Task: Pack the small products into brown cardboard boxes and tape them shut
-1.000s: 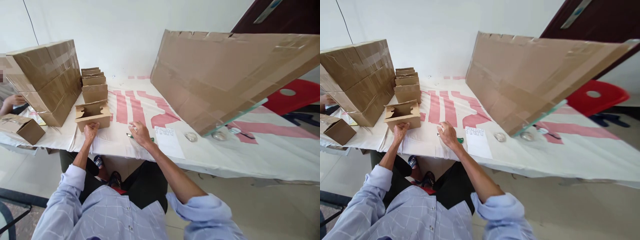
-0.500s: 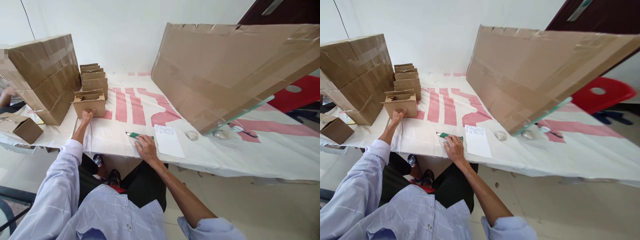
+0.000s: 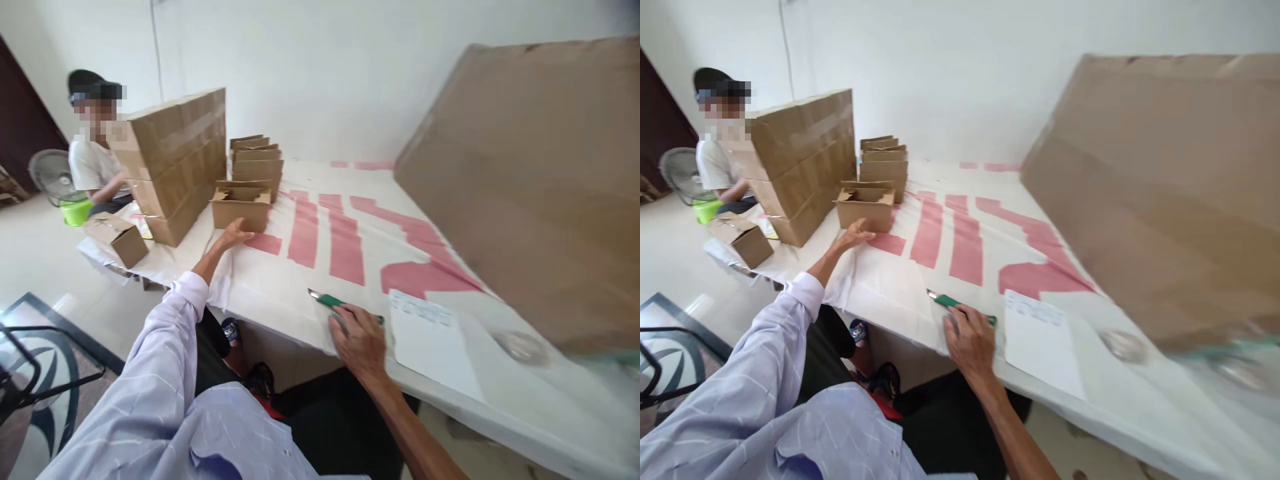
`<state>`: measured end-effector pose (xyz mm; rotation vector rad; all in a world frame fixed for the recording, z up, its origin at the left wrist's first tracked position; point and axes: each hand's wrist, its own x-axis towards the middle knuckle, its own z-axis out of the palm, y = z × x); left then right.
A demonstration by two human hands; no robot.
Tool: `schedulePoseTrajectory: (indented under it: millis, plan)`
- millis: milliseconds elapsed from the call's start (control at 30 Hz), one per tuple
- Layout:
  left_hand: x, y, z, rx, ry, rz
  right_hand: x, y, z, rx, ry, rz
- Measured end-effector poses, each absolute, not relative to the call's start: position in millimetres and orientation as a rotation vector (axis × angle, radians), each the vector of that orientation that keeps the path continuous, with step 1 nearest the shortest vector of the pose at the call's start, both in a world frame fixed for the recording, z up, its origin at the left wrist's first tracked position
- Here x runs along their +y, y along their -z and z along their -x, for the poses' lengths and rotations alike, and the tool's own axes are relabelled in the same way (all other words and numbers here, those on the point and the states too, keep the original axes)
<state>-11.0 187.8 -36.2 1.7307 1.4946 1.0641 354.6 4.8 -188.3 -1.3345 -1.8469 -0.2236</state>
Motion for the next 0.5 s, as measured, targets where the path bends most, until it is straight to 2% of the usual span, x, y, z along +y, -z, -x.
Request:
schedulePoseTrajectory:
  millis: [167,333,500]
  plan:
    - [108,30,65,1.828,-1.049,-1.897,3,191,-356,-1.869,0.267,1.346]
    - [32,-16,152,2.333,-1.021,-1.846,2,190,-355,-1.866,0.319,1.335]
    - [3,-60,217,2.743,-0.917,-1.632,6,193,-355,-1.859,0.308,1.326]
